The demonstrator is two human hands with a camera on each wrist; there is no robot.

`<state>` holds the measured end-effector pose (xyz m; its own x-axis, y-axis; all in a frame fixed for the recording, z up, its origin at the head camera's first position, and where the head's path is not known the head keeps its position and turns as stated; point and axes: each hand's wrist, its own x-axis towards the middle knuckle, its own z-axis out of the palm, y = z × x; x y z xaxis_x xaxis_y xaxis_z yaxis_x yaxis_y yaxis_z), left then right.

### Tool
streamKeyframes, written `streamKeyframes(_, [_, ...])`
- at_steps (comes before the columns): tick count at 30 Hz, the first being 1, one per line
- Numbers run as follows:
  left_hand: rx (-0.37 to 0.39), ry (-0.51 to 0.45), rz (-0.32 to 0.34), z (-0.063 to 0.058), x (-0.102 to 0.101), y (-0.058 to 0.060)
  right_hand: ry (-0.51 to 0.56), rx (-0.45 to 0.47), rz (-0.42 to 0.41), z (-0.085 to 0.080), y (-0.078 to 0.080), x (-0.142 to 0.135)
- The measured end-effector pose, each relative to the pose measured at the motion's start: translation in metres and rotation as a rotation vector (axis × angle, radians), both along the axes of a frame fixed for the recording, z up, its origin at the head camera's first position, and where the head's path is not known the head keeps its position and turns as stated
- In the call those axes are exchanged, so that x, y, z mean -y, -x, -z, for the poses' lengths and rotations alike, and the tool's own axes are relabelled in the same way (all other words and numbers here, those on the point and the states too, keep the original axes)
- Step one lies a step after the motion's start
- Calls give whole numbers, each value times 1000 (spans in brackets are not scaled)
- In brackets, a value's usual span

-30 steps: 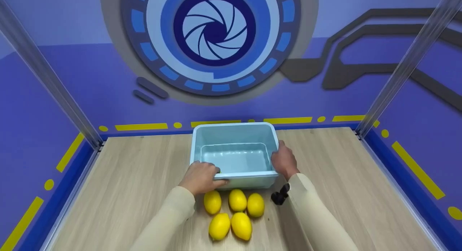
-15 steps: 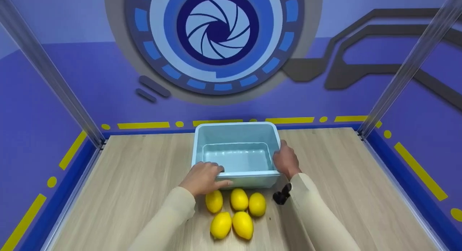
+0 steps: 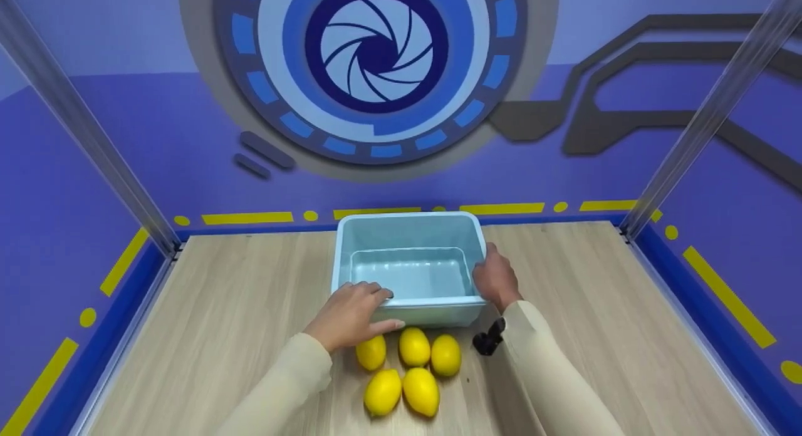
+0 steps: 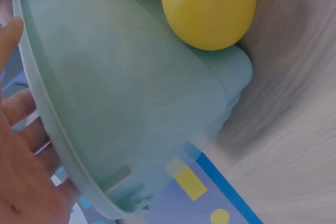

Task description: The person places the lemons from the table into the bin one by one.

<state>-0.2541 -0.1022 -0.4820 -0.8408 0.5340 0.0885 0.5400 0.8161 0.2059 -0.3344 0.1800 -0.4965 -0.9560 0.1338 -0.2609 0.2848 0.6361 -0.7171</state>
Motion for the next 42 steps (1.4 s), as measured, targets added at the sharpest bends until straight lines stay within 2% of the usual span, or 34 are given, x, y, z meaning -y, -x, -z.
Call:
streamKeyframes(7, [-48,2,42,-8,-2,-6,-45,1,-23,-3,2,-4])
streamKeyframes(15, [-44,-3,34,-14,-4,-11,-46,20,-30,-7,6,-6])
streamKeyframes(22, [-99,-18,60,-15,-8,-13,-34,29,-28,-8,6,-5])
streamKeyframes(34, [-150,-54,88,-14,-8,-25,-21,43,-29,-1,3,-3])
streamKeyframes(42, [-209,-86,139,-13,-5,-29,-12,52,-29,1,3,-3])
